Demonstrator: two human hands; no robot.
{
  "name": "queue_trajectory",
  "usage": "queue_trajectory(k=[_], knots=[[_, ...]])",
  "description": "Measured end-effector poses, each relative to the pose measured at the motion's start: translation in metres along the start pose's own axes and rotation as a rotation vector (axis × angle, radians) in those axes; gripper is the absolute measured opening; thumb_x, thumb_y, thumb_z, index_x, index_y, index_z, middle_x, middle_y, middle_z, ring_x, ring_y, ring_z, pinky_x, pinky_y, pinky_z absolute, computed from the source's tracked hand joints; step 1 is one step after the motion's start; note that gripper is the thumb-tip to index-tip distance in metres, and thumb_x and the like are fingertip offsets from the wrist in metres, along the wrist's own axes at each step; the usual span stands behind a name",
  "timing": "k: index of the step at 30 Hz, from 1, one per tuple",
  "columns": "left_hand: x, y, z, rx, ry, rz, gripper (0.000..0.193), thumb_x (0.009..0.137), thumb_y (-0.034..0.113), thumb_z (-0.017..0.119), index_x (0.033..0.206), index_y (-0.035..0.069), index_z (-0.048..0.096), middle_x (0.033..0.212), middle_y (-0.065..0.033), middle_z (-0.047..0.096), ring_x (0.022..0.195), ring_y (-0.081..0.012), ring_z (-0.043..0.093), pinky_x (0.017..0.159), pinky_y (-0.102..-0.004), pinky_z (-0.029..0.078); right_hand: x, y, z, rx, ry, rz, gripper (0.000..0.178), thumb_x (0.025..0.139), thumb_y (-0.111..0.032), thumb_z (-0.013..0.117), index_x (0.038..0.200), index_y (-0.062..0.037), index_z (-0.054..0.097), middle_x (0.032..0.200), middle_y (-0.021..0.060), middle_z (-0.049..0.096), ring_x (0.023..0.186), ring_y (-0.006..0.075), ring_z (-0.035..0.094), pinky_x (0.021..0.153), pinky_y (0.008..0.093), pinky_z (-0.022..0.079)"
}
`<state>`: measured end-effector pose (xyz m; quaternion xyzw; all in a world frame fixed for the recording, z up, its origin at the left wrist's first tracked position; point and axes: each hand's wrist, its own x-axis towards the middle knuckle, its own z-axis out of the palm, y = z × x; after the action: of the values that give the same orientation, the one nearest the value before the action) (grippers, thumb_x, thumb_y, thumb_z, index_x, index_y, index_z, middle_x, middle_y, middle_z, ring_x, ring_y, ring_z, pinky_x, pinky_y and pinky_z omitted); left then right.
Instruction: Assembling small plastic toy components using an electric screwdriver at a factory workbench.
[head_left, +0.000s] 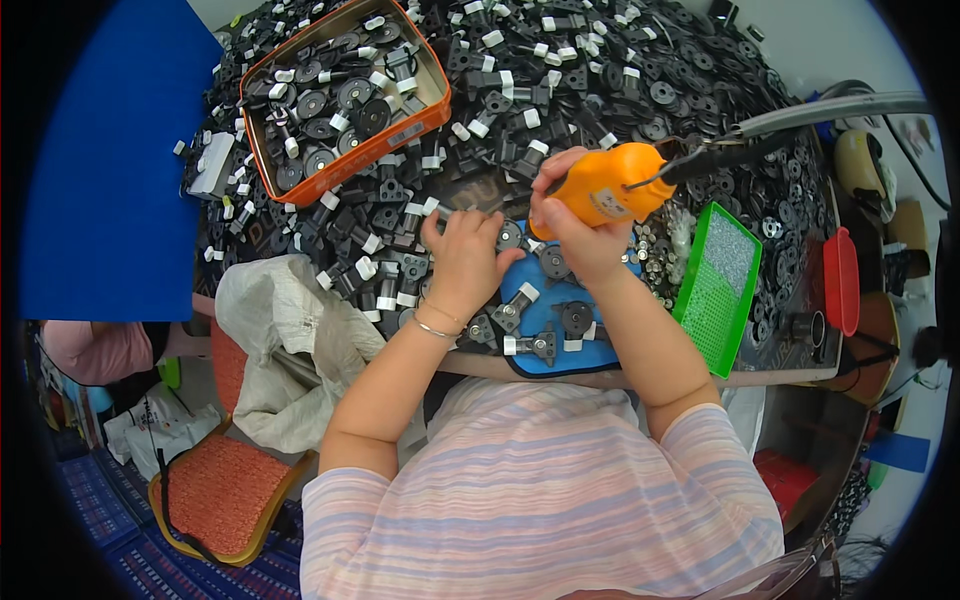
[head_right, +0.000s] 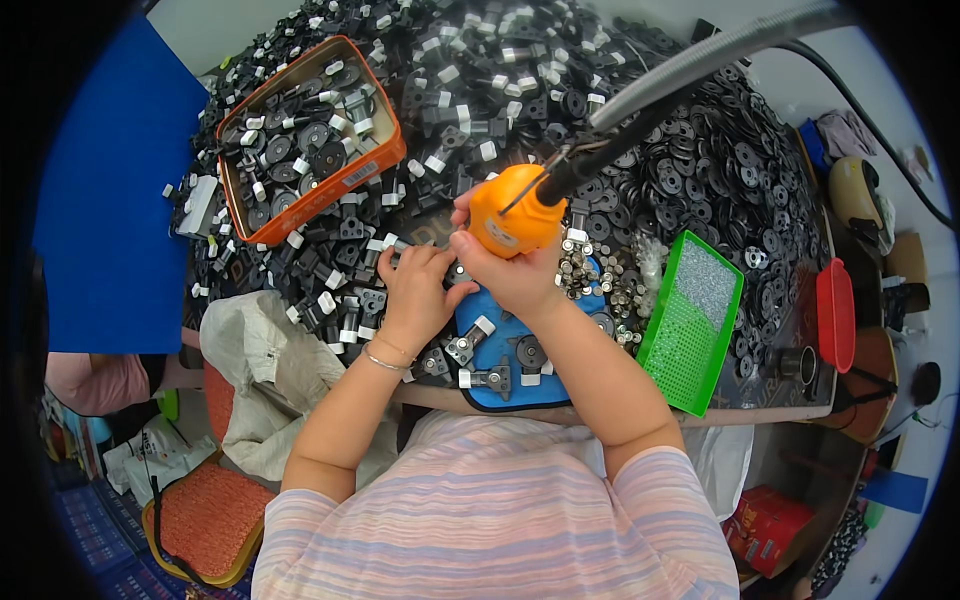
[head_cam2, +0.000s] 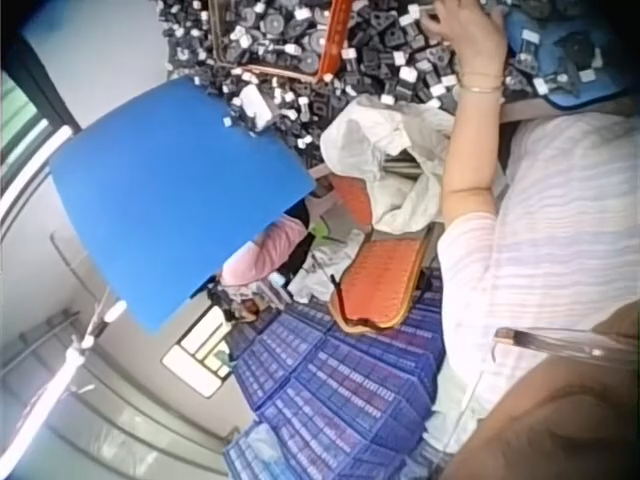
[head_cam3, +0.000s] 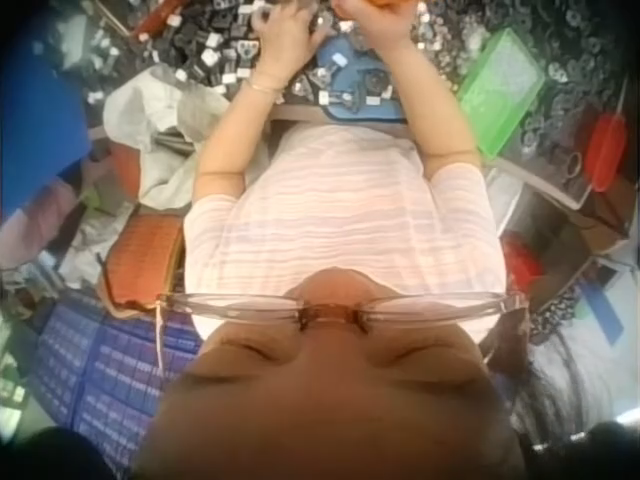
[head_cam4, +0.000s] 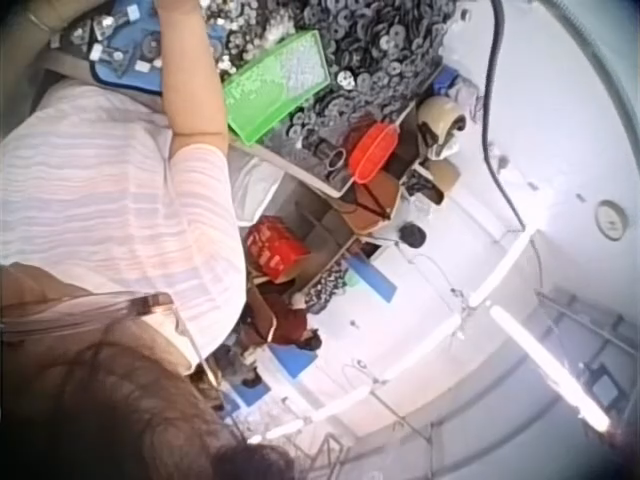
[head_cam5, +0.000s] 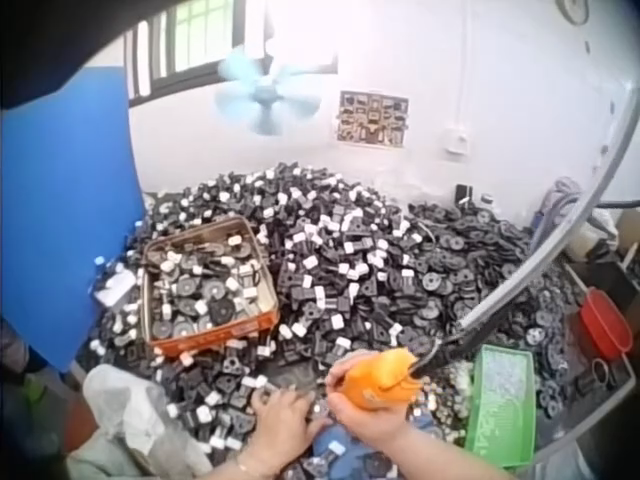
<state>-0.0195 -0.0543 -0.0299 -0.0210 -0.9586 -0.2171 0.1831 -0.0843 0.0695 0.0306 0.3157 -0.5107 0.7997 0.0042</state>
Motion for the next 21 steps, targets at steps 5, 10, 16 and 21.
queue_trajectory(k=[5, 10, 16, 21], knots=[[0.002, -0.001, 0.0, -0.01, -0.006, 0.003, 0.045, 0.062, 0.031, 0.073, 0.098, 0.006, 0.061, 0.087, -0.0041, 0.057, 0.09, -0.0209, 0.051, 0.092, -0.0477, 0.023, 0.001, 0.007, 0.001, 0.022, 0.009, 0.06, 0.026, 0.072, 0.007, 0.057, 0.095, 0.0008, 0.048, 0.087, 0.0109, 0.05, 0.062, 0.0144, 0.054, 0.055, 0.0249, 0.045], [0.002, -0.002, 0.0, -0.019, -0.011, 0.003, 0.046, 0.062, 0.031, 0.073, 0.098, 0.005, 0.061, 0.086, -0.0044, 0.057, 0.09, -0.021, 0.051, 0.091, -0.0473, 0.024, 0.004, 0.003, 0.004, -0.005, -0.068, 0.131, 0.025, 0.071, 0.005, 0.059, 0.092, -0.0001, 0.047, 0.085, 0.0098, 0.05, 0.061, 0.0131, 0.053, 0.054, 0.023, 0.045], [0.003, -0.003, 0.002, -0.028, -0.014, 0.011, 0.045, 0.062, 0.029, 0.073, 0.097, 0.005, 0.061, 0.084, -0.0045, 0.056, 0.089, -0.0211, 0.051, 0.091, -0.0474, 0.024, 0.01, 0.005, 0.001, 0.012, -0.127, 0.166, 0.026, 0.07, 0.003, 0.061, 0.092, -0.0006, 0.048, 0.086, 0.0102, 0.05, 0.066, 0.0129, 0.053, 0.055, 0.0215, 0.045], [0.006, 0.0, -0.001, -0.008, -0.056, -0.006, 0.045, 0.061, 0.031, 0.073, 0.096, 0.005, 0.061, 0.083, -0.0045, 0.058, 0.088, -0.0212, 0.052, 0.092, -0.0477, 0.024, 0.024, -0.004, -0.011, -0.018, -0.331, -0.033, 0.029, 0.069, -0.007, 0.066, 0.093, -0.0012, 0.049, 0.086, 0.0109, 0.05, 0.069, 0.0148, 0.052, 0.06, 0.0253, 0.046]])
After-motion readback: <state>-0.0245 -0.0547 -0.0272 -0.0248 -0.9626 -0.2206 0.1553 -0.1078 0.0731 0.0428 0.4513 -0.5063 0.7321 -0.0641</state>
